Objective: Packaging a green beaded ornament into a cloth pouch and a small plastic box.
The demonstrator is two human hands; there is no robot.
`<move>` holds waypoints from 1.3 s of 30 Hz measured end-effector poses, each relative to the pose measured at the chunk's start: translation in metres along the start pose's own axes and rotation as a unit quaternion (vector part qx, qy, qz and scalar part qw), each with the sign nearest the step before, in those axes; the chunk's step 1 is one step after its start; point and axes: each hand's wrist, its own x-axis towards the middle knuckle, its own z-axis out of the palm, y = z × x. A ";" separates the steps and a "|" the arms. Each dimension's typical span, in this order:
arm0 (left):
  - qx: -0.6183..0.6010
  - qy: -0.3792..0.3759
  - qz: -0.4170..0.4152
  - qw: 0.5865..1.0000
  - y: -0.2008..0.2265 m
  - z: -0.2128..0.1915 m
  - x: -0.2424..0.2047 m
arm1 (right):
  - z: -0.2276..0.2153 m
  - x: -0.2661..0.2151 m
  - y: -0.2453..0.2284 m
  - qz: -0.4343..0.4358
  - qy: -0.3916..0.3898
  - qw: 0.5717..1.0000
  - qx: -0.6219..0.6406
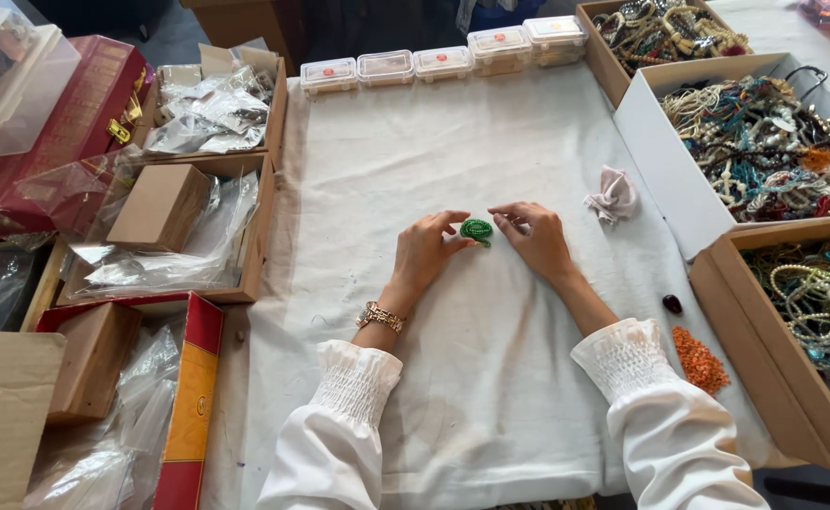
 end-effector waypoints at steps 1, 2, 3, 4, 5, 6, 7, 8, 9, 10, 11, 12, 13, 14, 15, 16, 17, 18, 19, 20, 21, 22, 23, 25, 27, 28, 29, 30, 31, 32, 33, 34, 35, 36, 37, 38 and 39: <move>0.001 0.002 0.001 1.000 0.000 -0.001 0.001 | -0.001 0.002 -0.003 -0.002 0.000 1.000 0.000; 0.012 -0.008 -0.003 1.000 0.001 -0.001 0.001 | -0.002 0.002 -0.006 -0.037 -0.019 0.999 -0.030; 0.022 -0.018 -0.006 1.000 0.001 -0.001 0.001 | -0.002 0.002 -0.008 -0.071 -0.038 0.995 -0.060; 0.022 -0.020 -0.005 1.000 0.001 0.001 0.000 | -0.003 0.002 -0.009 -0.070 -0.037 0.995 -0.060; 0.028 -0.024 -0.001 0.999 0.000 0.002 0.000 | -0.004 0.002 -0.011 -0.125 -0.050 0.989 -0.066; 0.036 -0.026 0.003 0.999 0.000 0.003 0.000 | -0.005 0.003 -0.012 -0.182 -0.065 0.979 -0.071; 0.036 -0.027 0.004 0.999 -0.002 0.004 -0.001 | -0.004 0.002 -0.010 -0.182 -0.063 0.979 -0.071; 0.043 -0.022 0.011 0.999 -0.003 0.005 -0.001 | -0.003 0.003 -0.007 -0.133 -0.065 0.986 -0.077; 0.049 -0.017 0.018 0.998 -0.005 0.006 -0.001 | -0.003 0.003 -0.005 -0.084 -0.067 0.991 -0.083; 0.049 -0.016 0.018 0.999 -0.006 0.007 0.000 | -0.003 0.002 -0.006 -0.084 -0.068 0.991 -0.084; 0.055 -0.015 0.018 0.998 -0.006 0.008 0.000 | -0.002 0.002 -0.007 -0.072 -0.067 0.990 -0.098; 0.061 -0.013 0.016 0.998 -0.007 0.009 0.000 | -0.002 0.001 -0.008 -0.061 -0.067 0.990 -0.113; 0.061 -0.012 0.016 0.998 -0.007 0.010 0.000 | -0.002 0.001 -0.007 -0.061 -0.068 0.989 -0.113; 0.067 -0.012 0.013 0.998 -0.007 0.010 0.000 | -0.001 0.000 -0.007 -0.081 -0.062 0.989 -0.108; 0.073 -0.012 0.010 0.997 -0.008 0.011 0.000 | 0.000 -0.001 -0.006 -0.100 -0.056 0.988 -0.103; 0.074 -0.012 0.011 0.997 -0.007 0.010 0.000 | 0.001 0.000 -0.003 -0.100 -0.056 0.988 -0.103; 0.075 -0.010 0.012 0.997 -0.007 0.009 0.000 | 0.003 0.000 0.000 -0.122 -0.048 0.988 -0.087; 0.075 -0.008 0.013 0.997 -0.007 0.009 0.000 | 0.004 -0.001 0.004 -0.144 -0.040 0.986 -0.072; 0.075 -0.008 0.013 0.997 -0.005 0.008 0.001 | 0.002 0.000 -0.002 -0.144 -0.039 0.986 -0.072; 0.074 -0.008 0.009 0.997 -0.004 0.007 0.000 | 0.001 -0.001 -0.007 -0.125 -0.045 0.987 -0.090; 0.074 -0.009 0.005 0.997 -0.003 0.006 0.000 | 0.000 -0.002 -0.013 -0.106 -0.050 0.987 -0.108; 0.073 -0.009 0.006 0.997 -0.002 0.007 0.000 | -0.002 -0.002 -0.015 -0.105 -0.049 0.987 -0.109; 0.069 -0.005 0.007 0.998 -0.001 0.007 0.000 | -0.003 -0.002 -0.017 -0.117 -0.047 0.987 -0.103; 0.068 0.002 0.010 0.998 0.003 0.004 0.002 | -0.004 0.000 -0.021 -0.134 -0.043 0.985 -0.097; 0.061 0.019 0.010 0.998 0.008 0.000 0.003 | -0.004 -0.001 -0.022 -0.094 -0.048 0.989 -0.099; 0.061 0.021 0.009 0.998 0.007 0.001 0.002 | -0.002 0.000 -0.018 -0.096 -0.050 0.989 -0.100; 0.061 0.032 -0.005 0.998 0.005 0.002 0.001 | 0.000 0.000 -0.013 -0.087 -0.043 0.994 -0.058; 0.060 0.042 -0.017 0.997 0.004 0.003 0.002 | 0.001 0.000 -0.007 -0.077 -0.034 0.996 -0.017; 0.060 0.043 -0.016 0.997 0.004 0.003 0.005 | -0.001 0.003 -0.010 -0.079 -0.034 0.996 -0.018; 0.056 0.052 -0.037 0.996 0.005 0.003 0.003 | -0.001 0.002 -0.013 -0.069 -0.029 0.997 -0.023; 0.052 0.060 -0.058 0.995 0.005 0.002 0.001 | -0.001 0.001 -0.015 -0.059 -0.025 0.998 -0.027; 0.054 0.061 -0.060 0.995 0.005 0.002 0.001 | -0.001 0.000 -0.018 -0.059 -0.026 0.998 -0.025; 0.056 0.063 -0.072 0.994 0.005 0.002 0.001 | -0.002 -0.001 -0.020 -0.052 -0.027 0.997 -0.046; 0.058 0.067 -0.082 0.993 0.006 0.002 0.002 | -0.003 0.000 -0.023 -0.045 -0.026 0.996 -0.067; 0.060 0.067 -0.081 0.993 0.004 0.002 0.000 | -0.001 -0.001 -0.024 -0.046 -0.026 0.996 -0.066; 0.059 0.066 -0.077 0.993 0.003 0.003 0.002 | -0.001 0.001 -0.025 -0.032 -0.033 0.996 -0.080; 0.058 0.065 -0.072 0.994 0.002 0.004 0.004 | -0.002 0.002 -0.026 -0.019 -0.039 0.995 -0.095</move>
